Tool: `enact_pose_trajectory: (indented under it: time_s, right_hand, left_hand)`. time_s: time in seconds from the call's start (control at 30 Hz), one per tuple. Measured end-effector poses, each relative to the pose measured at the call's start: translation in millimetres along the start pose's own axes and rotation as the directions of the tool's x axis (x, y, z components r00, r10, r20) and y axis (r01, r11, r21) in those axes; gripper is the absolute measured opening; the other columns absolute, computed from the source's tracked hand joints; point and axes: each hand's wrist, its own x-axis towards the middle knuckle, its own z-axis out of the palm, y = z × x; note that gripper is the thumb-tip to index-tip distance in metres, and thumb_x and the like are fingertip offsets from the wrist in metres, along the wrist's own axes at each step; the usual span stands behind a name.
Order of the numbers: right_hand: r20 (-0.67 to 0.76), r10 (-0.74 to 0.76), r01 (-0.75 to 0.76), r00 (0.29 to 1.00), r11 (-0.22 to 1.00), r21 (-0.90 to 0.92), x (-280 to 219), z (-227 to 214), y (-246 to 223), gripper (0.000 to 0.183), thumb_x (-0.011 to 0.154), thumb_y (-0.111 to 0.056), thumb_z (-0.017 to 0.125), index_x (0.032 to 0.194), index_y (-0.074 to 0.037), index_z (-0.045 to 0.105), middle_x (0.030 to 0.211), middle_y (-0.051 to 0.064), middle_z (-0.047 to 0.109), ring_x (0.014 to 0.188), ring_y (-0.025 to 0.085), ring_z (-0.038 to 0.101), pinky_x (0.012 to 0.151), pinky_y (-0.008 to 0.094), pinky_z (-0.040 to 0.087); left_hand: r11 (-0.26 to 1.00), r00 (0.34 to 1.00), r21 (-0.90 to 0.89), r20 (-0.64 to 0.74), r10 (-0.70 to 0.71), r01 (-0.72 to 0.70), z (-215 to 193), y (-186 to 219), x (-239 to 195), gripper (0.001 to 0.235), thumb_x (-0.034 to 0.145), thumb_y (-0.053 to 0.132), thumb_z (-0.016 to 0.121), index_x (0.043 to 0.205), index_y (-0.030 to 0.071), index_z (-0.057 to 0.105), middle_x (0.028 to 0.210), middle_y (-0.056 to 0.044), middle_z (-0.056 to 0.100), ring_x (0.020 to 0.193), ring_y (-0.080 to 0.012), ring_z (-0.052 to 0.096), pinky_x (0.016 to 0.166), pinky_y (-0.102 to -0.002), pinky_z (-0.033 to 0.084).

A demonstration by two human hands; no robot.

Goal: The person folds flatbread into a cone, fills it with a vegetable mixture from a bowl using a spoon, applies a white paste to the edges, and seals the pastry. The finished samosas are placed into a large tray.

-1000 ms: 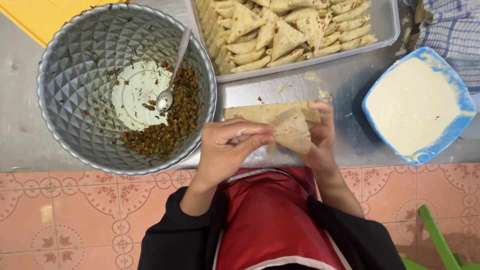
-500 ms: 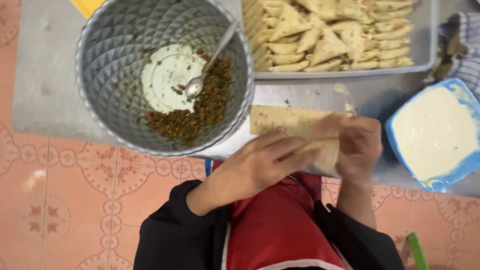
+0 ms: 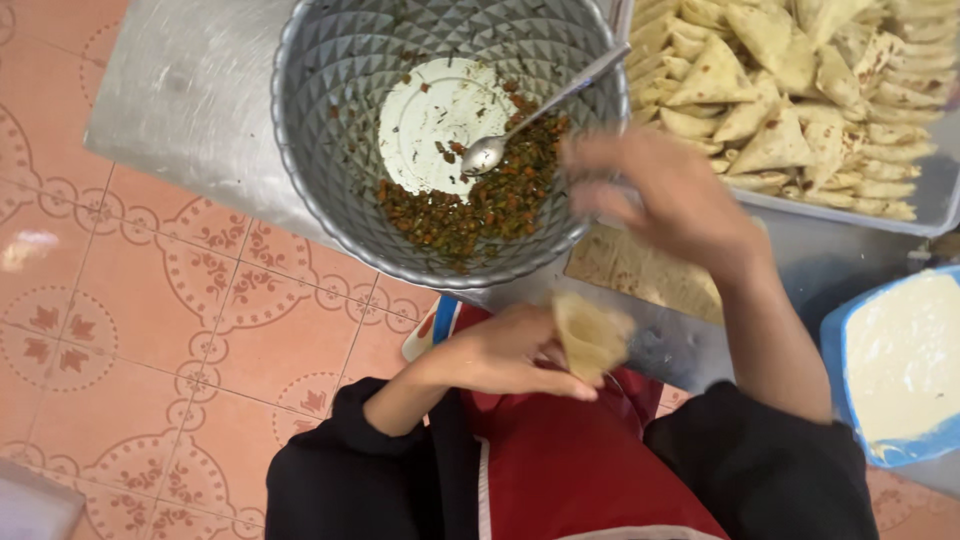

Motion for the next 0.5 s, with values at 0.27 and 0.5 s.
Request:
enact_pose_trajectory:
  time_s: [0.27,0.5]
  right_hand:
    - [0.17,0.112,-0.05,0.979,0.94,-0.337,63,38,52,0.043,0.081,0.005,0.067,0.122,-0.008,0.062,0.092,0.011,0.074,0.076,0.031,0.07,0.063,0.044,0.055]
    - [0.183,0.01,0.049,0.983,0.949,-0.313,67,58,50,0.047,0.075,0.005,0.068,0.12,-0.009,0.066,0.074,0.011,0.07,0.064,0.026,0.068,0.054,0.039,0.052]
  left_hand:
    - [0.805,0.764,0.593,-0.513,0.391,-0.014,-31,29,-57,0.027,0.089,0.011,0.083,0.112,0.005,0.07,0.107,-0.007,0.076,0.099,-0.0168,0.075,0.089,-0.03,0.062]
    - [0.778,0.477,0.62,-0.716,0.509,0.1,-57,42,-55,0.027,0.085,0.005,0.084,0.112,0.006,0.077,0.101,-0.004,0.08,0.09,-0.0142,0.078,0.081,-0.028,0.06]
